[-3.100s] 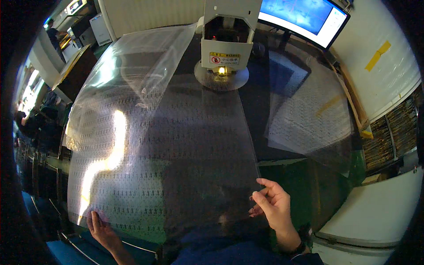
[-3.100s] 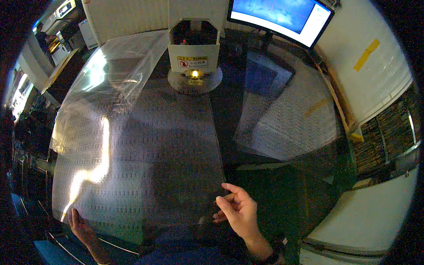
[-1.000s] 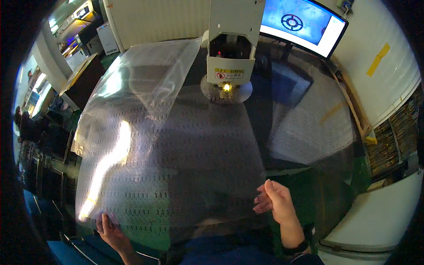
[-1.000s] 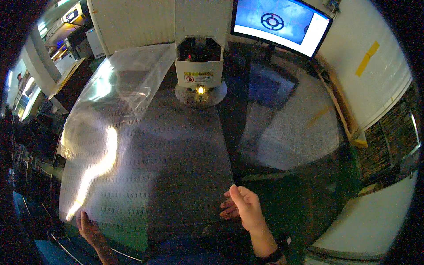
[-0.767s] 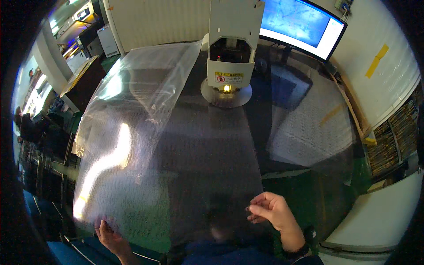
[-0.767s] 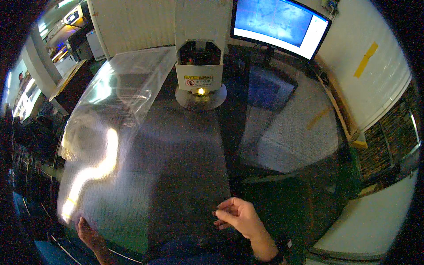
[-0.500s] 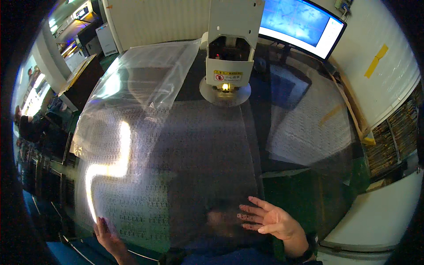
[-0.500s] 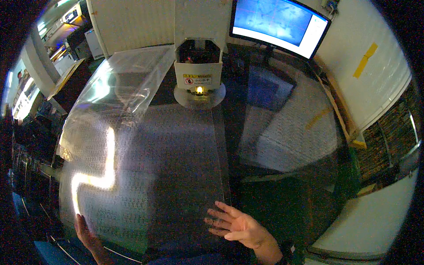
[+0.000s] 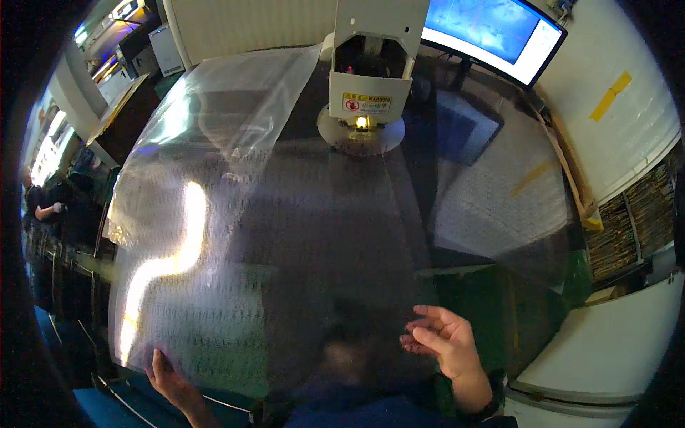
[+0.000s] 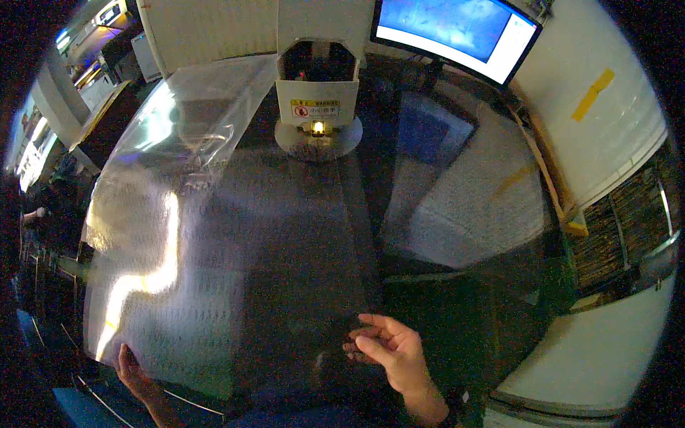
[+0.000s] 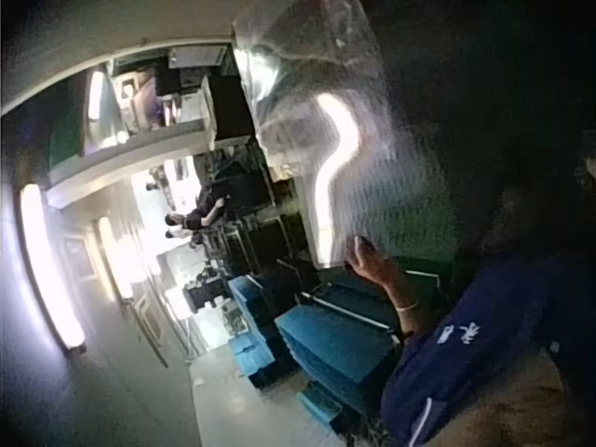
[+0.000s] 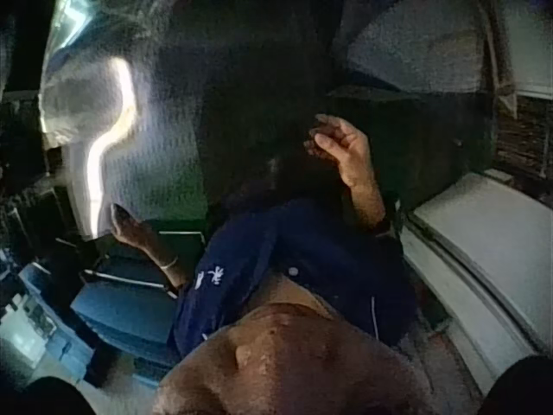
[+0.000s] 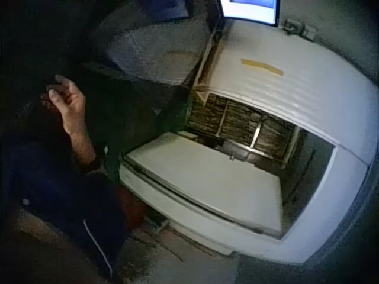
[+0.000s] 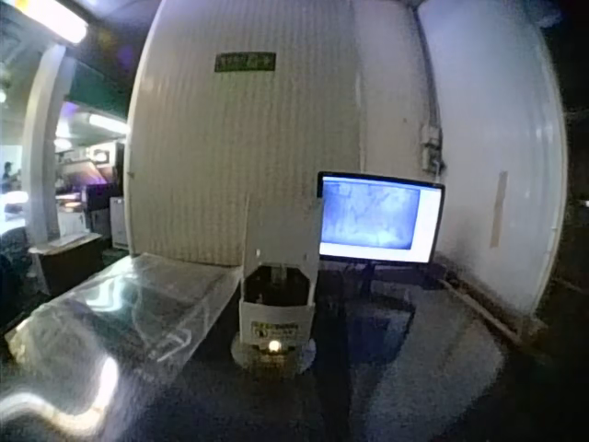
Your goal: Inspecting a printed mesh sheet or flexible circuit using an optical inspection machine on a fabrication floor.
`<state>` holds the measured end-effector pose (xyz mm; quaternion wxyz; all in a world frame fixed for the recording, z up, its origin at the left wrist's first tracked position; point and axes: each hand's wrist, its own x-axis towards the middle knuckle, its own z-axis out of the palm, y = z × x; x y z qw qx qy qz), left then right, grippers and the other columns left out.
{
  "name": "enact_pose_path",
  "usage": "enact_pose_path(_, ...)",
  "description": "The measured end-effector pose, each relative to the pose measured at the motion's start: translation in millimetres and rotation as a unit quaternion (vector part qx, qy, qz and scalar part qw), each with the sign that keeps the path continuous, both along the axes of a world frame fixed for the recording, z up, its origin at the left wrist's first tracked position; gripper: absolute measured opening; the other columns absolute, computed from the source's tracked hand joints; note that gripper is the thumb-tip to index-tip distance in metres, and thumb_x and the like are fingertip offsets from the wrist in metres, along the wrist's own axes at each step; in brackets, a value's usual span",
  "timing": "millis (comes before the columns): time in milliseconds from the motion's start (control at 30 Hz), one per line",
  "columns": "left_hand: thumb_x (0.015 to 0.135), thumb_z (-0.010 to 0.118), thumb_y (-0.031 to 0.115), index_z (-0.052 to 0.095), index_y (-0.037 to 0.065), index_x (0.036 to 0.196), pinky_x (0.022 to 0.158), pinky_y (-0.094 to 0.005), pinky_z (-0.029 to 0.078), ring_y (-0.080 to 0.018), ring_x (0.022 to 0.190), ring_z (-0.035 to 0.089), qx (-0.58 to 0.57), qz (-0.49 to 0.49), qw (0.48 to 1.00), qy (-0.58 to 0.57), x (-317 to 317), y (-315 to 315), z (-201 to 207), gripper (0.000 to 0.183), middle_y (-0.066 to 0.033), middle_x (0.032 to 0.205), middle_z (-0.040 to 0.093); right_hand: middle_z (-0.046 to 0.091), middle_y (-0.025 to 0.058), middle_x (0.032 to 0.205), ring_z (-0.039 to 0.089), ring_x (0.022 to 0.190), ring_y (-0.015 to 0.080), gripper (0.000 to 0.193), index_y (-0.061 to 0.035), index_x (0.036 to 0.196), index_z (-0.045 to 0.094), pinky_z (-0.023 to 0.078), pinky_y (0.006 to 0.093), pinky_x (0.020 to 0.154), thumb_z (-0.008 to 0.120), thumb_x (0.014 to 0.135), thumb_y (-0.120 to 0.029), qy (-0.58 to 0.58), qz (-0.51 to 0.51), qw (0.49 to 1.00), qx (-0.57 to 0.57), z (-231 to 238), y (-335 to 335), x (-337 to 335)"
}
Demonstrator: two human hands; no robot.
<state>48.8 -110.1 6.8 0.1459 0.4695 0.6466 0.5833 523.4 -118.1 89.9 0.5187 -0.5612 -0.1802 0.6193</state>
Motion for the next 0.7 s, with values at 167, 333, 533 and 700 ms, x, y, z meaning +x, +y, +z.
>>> enact_pose_path(167, 0.087, 0.046, 0.002, 0.05, 0.001, 0.116, 0.092, -0.0363, 0.043, -0.0265, 0.112, 0.048, 0.011, -0.01, 1.0, -0.001, 15, 4, 5, 0.029, -0.014, 0.127, 0.039, 0.061, 0.0173, 0.099, 0.064, 0.086, 0.0243, 0.037, 0.0037, 0.116, 0.048, 0.055, 0.0341, 0.073, 0.059, 0.08, 0.002, -0.022, 0.015, 0.999, 0.024, 0, 13, 13)
enact_pose_path(333, 0.087, 0.05, 0.009, 0.048, 0.004, 0.12, 0.085, -0.0336, 0.044, -0.0216, 0.106, 0.051, -0.003, 0.033, 0.999, 0.005, 32, 19, 15, 0.033, -0.0103, 0.124, 0.045, 0.061, 0.0174, 0.095, 0.064, 0.083, 0.0244, 0.037, 0.0039, 0.114, 0.049, 0.056, 0.0347, 0.07, 0.06, 0.078, 0.002, -0.031, 0.005, 0.999, 0.027, 4, 24, 19)
enact_pose_path(533, 0.086, 0.054, 0.02, 0.043, 0.007, 0.125, 0.08, -0.0287, 0.041, -0.0164, 0.098, 0.053, 0.012, 0.061, 0.976, -0.21, 54, 30, 30, 0.042, -0.0072, 0.114, 0.055, 0.061, 0.0172, 0.1, 0.064, 0.085, 0.0236, 0.038, 0.0024, 0.116, 0.048, 0.055, 0.0318, 0.071, 0.061, 0.08, 0.0, -0.029, 0.016, 0.999, 0.034, 0, 28, 24)
enact_pose_path(700, 0.086, 0.054, 0.019, 0.045, 0.006, 0.123, 0.079, -0.0272, 0.042, -0.0162, 0.095, 0.054, 0.031, 0.055, 0.98, -0.187, 47, 32, 20, 0.041, -0.0067, 0.111, 0.057, 0.061, 0.017, 0.1, 0.064, 0.085, 0.0236, 0.038, 0.0025, 0.116, 0.048, 0.055, 0.032, 0.071, 0.061, 0.08, 0.0, -0.029, 0.015, 0.999, 0.038, 2, 30, 24)
